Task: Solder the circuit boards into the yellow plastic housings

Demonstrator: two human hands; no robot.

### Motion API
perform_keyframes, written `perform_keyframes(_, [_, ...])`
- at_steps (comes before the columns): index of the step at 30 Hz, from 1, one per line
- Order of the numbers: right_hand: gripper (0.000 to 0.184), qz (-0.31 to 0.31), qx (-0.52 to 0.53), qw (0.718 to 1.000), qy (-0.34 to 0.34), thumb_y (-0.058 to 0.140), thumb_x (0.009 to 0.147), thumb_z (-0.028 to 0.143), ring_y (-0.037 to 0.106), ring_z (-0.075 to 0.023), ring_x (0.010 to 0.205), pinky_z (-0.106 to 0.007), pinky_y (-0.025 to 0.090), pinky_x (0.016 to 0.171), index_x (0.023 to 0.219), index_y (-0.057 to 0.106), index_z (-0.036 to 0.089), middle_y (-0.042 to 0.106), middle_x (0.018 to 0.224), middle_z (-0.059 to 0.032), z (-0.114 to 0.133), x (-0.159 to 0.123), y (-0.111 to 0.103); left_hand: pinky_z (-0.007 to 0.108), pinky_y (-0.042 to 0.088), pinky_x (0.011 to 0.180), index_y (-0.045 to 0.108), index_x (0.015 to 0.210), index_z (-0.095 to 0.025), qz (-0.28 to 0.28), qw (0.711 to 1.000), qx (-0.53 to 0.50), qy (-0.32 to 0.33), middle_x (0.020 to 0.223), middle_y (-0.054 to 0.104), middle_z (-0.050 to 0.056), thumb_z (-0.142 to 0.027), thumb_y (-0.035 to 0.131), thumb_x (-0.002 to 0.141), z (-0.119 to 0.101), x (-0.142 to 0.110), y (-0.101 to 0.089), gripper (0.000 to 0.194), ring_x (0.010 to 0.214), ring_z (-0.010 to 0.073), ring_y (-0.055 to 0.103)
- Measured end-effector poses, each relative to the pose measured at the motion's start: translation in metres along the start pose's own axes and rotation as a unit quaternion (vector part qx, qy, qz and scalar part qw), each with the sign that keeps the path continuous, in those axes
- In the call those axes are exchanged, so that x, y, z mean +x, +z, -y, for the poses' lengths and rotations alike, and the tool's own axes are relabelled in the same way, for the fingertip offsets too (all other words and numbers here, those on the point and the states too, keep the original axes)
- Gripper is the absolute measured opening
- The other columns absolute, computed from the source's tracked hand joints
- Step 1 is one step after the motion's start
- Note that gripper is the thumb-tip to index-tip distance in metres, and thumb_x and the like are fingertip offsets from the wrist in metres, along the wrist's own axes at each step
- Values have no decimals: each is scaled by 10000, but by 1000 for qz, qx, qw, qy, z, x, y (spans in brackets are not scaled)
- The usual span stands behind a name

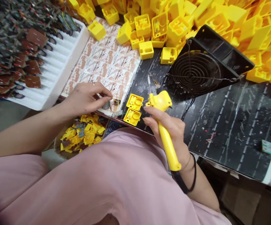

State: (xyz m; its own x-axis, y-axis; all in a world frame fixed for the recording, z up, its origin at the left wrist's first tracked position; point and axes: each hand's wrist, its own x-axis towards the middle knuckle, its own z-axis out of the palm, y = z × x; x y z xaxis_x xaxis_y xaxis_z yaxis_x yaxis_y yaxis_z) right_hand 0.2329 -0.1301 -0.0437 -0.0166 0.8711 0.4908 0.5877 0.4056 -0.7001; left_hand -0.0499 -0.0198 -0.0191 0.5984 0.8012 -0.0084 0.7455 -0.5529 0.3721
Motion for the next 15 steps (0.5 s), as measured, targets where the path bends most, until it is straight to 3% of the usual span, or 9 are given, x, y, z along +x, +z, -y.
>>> perform_keyframes(2, [117,11,-5,999,-36,740,1012,265,797,-135,743,-219,648,737,1127,758,280,829,925,19,3,8,7,252,507,768,817,983,-207,-8,1000,-29,5,865,788,10,-336,527,967,3,-1,3,317,770,150,711])
perform_keyframes(4, [200,22,-5,998,-51,779,979,240,817,-146,891,-227,650,834,1163,714,285,834,1041,10,4,18,17,265,521,772,816,976,-191,-29,999,-29,27,898,792,28,-327,533,976,4,-4,5,314,799,166,727])
perform_keyframes(8, [373,73,-24,993,-85,790,974,327,782,-213,1118,-379,617,1077,1302,618,285,796,1211,-41,5,37,45,281,547,750,802,974,-179,-90,992,22,88,955,794,50,-261,515,1010,2,-11,11,300,852,194,763])
perform_keyframes(11, [348,115,-31,986,-117,685,1033,304,777,-222,1069,-472,563,1168,1357,564,265,785,1188,-55,3,45,69,278,546,690,786,972,-179,-140,978,80,136,909,779,43,-217,486,1040,3,-16,20,309,773,182,751])
perform_keyframes(15, [339,142,-44,982,-119,547,1059,189,780,-203,942,-477,514,1215,1389,524,262,783,964,1,0,45,89,282,529,640,768,938,-179,-210,960,122,141,889,771,49,-213,488,1069,5,-19,29,311,814,194,755])
